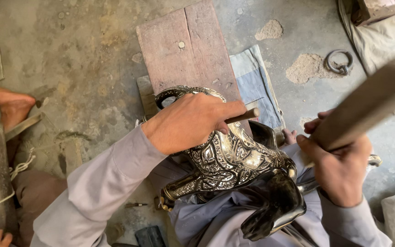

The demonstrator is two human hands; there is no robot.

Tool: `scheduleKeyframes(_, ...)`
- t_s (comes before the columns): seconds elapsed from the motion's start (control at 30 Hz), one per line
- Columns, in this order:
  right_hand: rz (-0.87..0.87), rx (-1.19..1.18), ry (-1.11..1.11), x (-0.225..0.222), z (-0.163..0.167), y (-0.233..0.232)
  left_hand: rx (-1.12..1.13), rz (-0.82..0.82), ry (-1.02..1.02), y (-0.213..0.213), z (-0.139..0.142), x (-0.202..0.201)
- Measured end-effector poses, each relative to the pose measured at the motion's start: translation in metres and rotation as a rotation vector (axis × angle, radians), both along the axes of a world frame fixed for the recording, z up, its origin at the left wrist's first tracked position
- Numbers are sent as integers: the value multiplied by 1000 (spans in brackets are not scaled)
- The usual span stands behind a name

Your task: The person sits on the floor holding a decorated brass animal figurine and hand-chisels its surface, using a small punch in one hand and a wooden mallet in the other to tap and refine the engraved patterns, repositioning the punch across different areas of the figurine.

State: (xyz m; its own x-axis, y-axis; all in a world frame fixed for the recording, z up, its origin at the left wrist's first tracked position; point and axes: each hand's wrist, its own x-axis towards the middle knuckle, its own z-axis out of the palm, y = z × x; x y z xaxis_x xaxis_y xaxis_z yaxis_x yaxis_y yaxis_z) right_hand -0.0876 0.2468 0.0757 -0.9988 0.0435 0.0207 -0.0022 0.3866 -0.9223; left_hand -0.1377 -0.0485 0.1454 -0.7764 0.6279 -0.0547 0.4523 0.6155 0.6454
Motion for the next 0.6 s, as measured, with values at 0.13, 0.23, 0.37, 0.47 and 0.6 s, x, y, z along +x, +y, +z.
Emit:
scheduleKeyframes(0.13, -34, 302, 88, -3, -1, -2, 14, 12, -48, -1, 6, 0)
scheduleKeyframes(0.23, -42, 43, -4, -2, -7, -2, 7, 12, -45, 0, 7, -1)
scheduleKeyframes(0.37, -14, 342, 203, -2, -11, -2, -24, 4, -62, 1, 9, 0)
scheduleKeyframes(0.47, -44, -222, -40, -6, -8, -3, 0, 4, -103, 1, 11, 1)
scheduleKeyframes(0.6, 43, 628, 139, -13, 3, 0, -68, 4, -55, 2, 10, -2)
